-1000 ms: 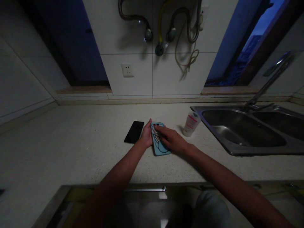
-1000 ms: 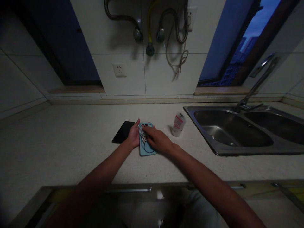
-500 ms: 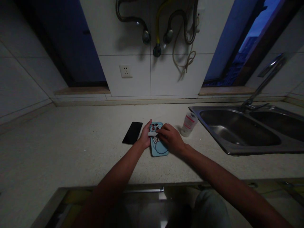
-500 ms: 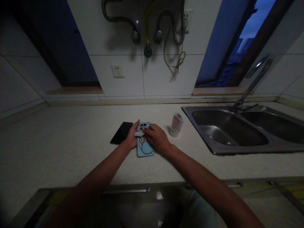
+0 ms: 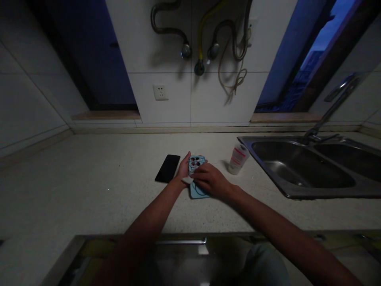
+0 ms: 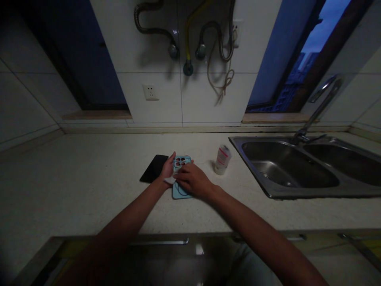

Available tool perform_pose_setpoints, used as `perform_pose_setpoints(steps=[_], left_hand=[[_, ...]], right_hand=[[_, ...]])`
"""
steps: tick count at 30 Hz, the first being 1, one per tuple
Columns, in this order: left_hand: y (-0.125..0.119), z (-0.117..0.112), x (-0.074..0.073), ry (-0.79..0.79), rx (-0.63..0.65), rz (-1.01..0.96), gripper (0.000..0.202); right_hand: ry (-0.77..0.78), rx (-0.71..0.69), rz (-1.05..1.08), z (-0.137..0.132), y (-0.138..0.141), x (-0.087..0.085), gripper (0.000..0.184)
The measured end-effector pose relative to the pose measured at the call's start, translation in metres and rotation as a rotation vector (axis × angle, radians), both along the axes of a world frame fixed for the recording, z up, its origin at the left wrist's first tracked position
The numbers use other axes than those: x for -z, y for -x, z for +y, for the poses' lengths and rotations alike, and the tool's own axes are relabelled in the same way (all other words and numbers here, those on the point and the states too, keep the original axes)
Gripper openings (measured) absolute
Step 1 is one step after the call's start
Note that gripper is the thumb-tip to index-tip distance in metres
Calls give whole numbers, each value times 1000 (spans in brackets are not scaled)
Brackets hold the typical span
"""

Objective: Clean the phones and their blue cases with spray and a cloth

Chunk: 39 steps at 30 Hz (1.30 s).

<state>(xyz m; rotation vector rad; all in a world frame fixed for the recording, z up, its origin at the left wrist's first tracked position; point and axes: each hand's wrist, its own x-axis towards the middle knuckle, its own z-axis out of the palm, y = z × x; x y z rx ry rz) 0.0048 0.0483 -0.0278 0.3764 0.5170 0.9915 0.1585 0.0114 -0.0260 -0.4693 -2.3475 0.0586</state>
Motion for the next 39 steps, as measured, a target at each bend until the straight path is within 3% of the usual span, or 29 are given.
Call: perform_pose_setpoints(steps=[6, 12, 18, 22, 29, 39], left_hand=[[3, -2, -4, -10, -49, 37, 50], [5, -7, -11, -5, -47, 63, 49], [2, -5, -11, 30, -60, 47, 51], [-3, -11, -14, 10, -16, 30, 51], [-10, -23, -13, -43, 131, 25, 60], [-15, -27, -9, -16, 110, 54, 57]], right_hand=[[236, -244, -211, -9, -2, -17, 20], [524, -221, -428, -13, -18, -36, 17], [325, 345, -368, -3, -25, -36, 16], [304, 537, -195, 6, -25, -25, 20], [125, 475, 111, 9, -25, -15, 24], [69, 250, 98, 5, -14, -7, 34]])
